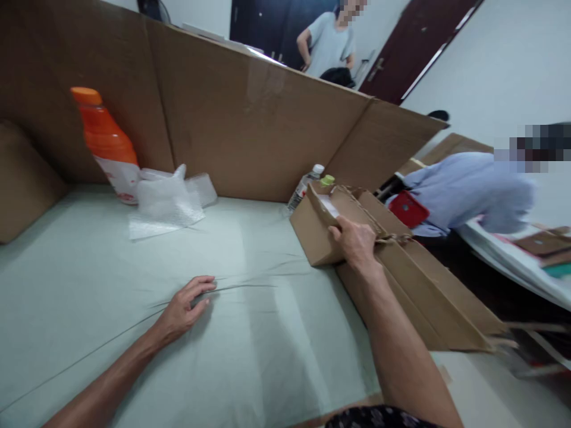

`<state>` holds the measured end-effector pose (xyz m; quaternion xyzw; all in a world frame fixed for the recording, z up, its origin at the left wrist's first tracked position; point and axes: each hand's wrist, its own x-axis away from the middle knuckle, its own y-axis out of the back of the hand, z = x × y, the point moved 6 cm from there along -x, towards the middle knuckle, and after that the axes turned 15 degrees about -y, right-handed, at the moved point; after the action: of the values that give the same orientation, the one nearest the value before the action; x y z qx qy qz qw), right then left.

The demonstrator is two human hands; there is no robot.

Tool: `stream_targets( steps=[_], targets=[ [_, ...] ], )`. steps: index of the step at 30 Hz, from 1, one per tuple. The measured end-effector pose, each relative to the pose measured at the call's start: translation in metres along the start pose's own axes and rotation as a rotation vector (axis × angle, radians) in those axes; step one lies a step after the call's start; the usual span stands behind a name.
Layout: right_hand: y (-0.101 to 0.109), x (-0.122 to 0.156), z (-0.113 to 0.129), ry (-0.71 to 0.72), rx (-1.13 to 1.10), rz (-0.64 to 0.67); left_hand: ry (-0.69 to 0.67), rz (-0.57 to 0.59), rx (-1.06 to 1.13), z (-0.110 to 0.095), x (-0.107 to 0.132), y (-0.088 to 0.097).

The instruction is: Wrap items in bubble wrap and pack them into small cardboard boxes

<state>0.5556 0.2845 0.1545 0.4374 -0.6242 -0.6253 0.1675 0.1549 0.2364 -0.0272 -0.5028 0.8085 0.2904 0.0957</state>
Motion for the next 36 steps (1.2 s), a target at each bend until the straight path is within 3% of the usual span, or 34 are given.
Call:
stream_targets(
  steps=[3, 6, 8, 10, 12, 15, 19, 23, 26, 28, 30, 33, 36],
  targets=[
    [-0.002, -0.003, -0.002, 0.063, -0.043, -0.070, -0.011, -0.005, -0.014, 0.001, -0.002, 0.000],
    [0.010, 0.010, 0.006, 0.104, -0.151, -0.301, -0.026, -0.004, -0.030, -0.003, -0.005, 0.002],
    [0.015, 0.033, 0.027, 0.182, -0.309, -0.430, -0.035, -0.005, -0.047, -0.006, -0.008, 0.003],
    [0.010, 0.068, 0.069, 0.367, -0.492, -0.376, -0.043, -0.011, -0.076, -0.010, -0.012, 0.008],
    [-0.004, 0.112, 0.128, 0.624, -0.629, -0.142, -0.043, -0.038, -0.132, -0.011, -0.015, 0.023],
    [-0.019, 0.184, 0.219, 0.883, -0.670, 0.173, -0.016, -0.161, -0.292, -0.011, -0.021, 0.079],
    [-0.015, 0.252, 0.309, 1.011, -0.703, 0.326, 0.060, -0.419, -0.610, -0.020, -0.022, 0.210],
    [-0.008, 0.285, 0.346, 1.101, -0.780, 0.318, 0.167, -0.613, -0.950, -0.044, -0.021, 0.342],
    [-0.011, 0.288, 0.349, 1.113, -0.853, 0.317, 0.262, -0.708, -1.094, -0.052, -0.021, 0.406],
    [-0.014, 0.285, 0.346, 1.108, -0.885, 0.326, 0.340, -0.719, -1.133, -0.045, -0.024, 0.429],
    [-0.016, 0.283, 0.345, 1.105, -0.904, 0.331, 0.412, -0.691, -1.132, -0.034, -0.027, 0.440],
    [-0.015, 0.282, 0.344, 1.105, -0.928, 0.339, 0.463, -0.640, -1.114, -0.022, -0.029, 0.440],
    [-0.013, 0.282, 0.345, 1.107, -0.931, 0.341, 0.438, -0.613, -1.129, -0.029, -0.024, 0.426]
  ],
)
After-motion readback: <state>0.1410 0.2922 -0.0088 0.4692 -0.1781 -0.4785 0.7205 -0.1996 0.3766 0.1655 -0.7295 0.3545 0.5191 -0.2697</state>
